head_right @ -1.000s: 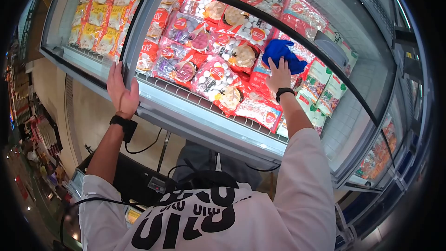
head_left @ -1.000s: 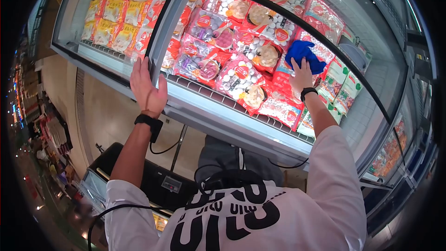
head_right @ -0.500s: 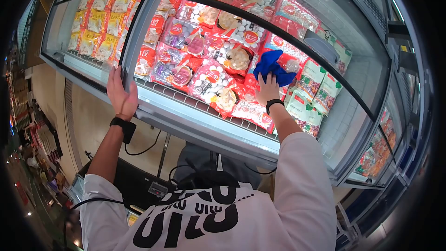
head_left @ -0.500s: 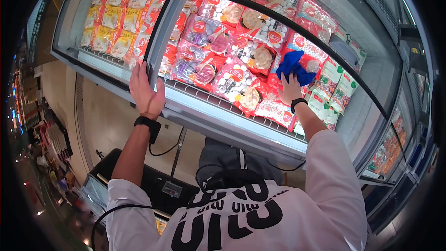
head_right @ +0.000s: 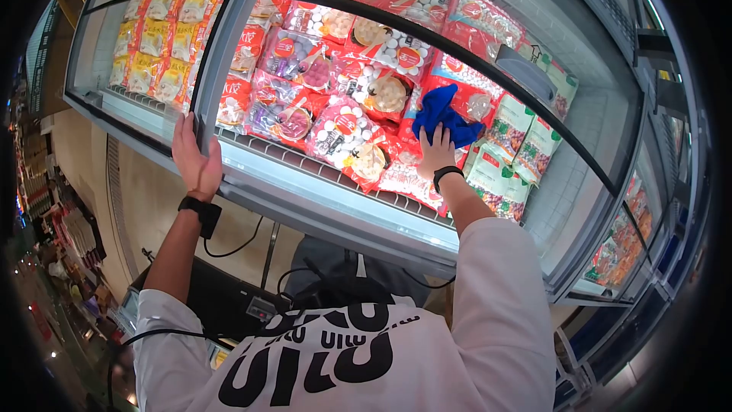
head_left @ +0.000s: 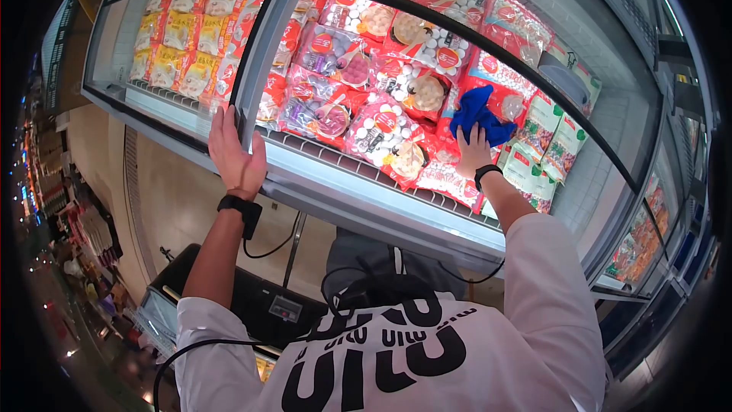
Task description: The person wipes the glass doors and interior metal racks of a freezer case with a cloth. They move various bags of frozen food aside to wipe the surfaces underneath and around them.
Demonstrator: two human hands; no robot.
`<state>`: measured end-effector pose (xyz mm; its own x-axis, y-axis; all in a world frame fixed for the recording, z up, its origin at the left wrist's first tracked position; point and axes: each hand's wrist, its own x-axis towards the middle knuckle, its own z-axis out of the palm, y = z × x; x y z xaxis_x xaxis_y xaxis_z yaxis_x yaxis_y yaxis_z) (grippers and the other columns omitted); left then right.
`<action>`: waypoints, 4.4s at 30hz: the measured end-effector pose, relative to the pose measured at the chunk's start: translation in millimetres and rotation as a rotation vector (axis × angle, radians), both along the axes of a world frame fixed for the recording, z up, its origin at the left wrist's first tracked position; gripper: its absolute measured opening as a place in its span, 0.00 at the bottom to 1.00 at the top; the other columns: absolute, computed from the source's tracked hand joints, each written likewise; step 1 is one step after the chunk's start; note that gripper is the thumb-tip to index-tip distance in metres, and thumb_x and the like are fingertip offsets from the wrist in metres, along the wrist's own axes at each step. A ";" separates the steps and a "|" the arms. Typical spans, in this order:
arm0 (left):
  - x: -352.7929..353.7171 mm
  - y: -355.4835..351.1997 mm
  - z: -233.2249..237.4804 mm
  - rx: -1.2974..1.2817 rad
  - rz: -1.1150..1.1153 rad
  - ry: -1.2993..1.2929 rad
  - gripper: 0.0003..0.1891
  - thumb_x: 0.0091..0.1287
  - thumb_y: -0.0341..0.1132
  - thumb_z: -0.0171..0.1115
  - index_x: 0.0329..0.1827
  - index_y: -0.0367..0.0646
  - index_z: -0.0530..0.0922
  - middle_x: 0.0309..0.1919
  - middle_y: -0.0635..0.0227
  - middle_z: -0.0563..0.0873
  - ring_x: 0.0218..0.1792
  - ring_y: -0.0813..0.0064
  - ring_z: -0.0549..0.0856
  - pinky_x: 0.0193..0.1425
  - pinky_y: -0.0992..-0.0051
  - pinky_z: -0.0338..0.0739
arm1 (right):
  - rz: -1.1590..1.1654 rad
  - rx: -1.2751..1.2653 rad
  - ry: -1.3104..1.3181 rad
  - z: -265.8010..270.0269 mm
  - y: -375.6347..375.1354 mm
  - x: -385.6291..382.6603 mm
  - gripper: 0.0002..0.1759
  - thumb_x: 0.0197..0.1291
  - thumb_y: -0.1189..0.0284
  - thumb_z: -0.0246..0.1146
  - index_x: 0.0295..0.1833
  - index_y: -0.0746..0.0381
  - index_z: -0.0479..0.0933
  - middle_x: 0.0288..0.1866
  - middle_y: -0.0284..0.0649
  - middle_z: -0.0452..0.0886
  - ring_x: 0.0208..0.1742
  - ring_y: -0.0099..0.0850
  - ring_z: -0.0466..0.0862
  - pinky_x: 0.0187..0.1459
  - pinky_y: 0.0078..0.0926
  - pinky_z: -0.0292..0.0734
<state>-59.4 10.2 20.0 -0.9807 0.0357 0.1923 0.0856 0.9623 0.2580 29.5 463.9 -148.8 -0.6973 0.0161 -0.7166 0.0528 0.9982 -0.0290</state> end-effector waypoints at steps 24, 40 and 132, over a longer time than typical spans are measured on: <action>-0.2 1.2 1.5 -0.026 -0.028 0.020 0.34 0.59 0.33 0.63 0.70 0.37 0.65 0.69 0.48 0.68 0.70 0.49 0.65 0.73 0.54 0.56 | 0.011 -0.046 -0.099 1.3 11.5 -13.5 0.57 0.50 0.59 0.68 0.81 0.48 0.43 0.81 0.63 0.36 0.80 0.64 0.43 0.74 0.52 0.55; 1.5 -5.7 -4.1 -0.002 -0.016 0.009 0.33 0.60 0.35 0.62 0.70 0.36 0.65 0.69 0.47 0.68 0.71 0.49 0.65 0.75 0.54 0.54 | -0.074 0.012 -0.252 1.3 8.3 -30.4 0.54 0.53 0.56 0.68 0.81 0.39 0.43 0.83 0.51 0.31 0.82 0.55 0.41 0.75 0.50 0.55; 76.0 91.7 2.2 0.242 -0.218 -0.021 0.03 0.56 0.28 0.58 0.25 0.39 0.76 0.21 0.58 0.79 0.25 0.53 0.79 0.31 0.61 0.71 | -0.411 -0.431 0.375 -20.7 68.4 14.9 0.30 0.46 0.68 0.69 0.57 0.63 0.72 0.54 0.53 0.79 0.59 0.50 0.78 0.60 0.41 0.73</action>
